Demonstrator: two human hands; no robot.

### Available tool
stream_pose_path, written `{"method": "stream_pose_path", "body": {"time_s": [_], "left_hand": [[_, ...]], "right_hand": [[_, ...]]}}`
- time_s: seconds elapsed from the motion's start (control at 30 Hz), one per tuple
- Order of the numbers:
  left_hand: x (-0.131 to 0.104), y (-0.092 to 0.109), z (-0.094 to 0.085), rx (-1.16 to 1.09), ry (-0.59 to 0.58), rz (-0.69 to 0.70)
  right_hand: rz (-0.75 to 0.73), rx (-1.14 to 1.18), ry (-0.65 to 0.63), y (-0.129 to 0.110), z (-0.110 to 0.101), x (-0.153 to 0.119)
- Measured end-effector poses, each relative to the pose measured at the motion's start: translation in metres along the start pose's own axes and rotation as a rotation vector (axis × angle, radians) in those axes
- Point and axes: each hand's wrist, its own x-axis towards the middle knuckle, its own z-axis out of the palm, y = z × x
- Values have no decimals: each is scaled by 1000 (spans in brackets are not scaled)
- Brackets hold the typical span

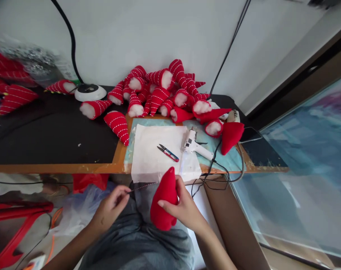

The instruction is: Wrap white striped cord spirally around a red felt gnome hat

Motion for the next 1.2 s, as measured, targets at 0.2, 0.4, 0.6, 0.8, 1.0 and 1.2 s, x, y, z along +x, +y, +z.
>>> {"method": "stream_pose_path", "body": {"time_s": [0.2,0.4,0.6,0.8,1.0,1.2], "left_hand": [[-14,-84,5,318,-80,-209],[4,-76,-1,271,-29,-198],[20,-78,8,157,-13,-130],[12,-74,7,-127,229,-158],[-3,-22,-14,-1036,356,-490],[-5,49,-51,-1186,334,-149]], "right_hand": [[17,-77,-213,9,16,-4],[-162,-559,-415,14,76,38],[-64,-947,-428,38,114,60],[-121,-986,-433,41,117,59],[-305,-796,-704,43,107,37],[-421,-608,-844,46,89,12]]}}
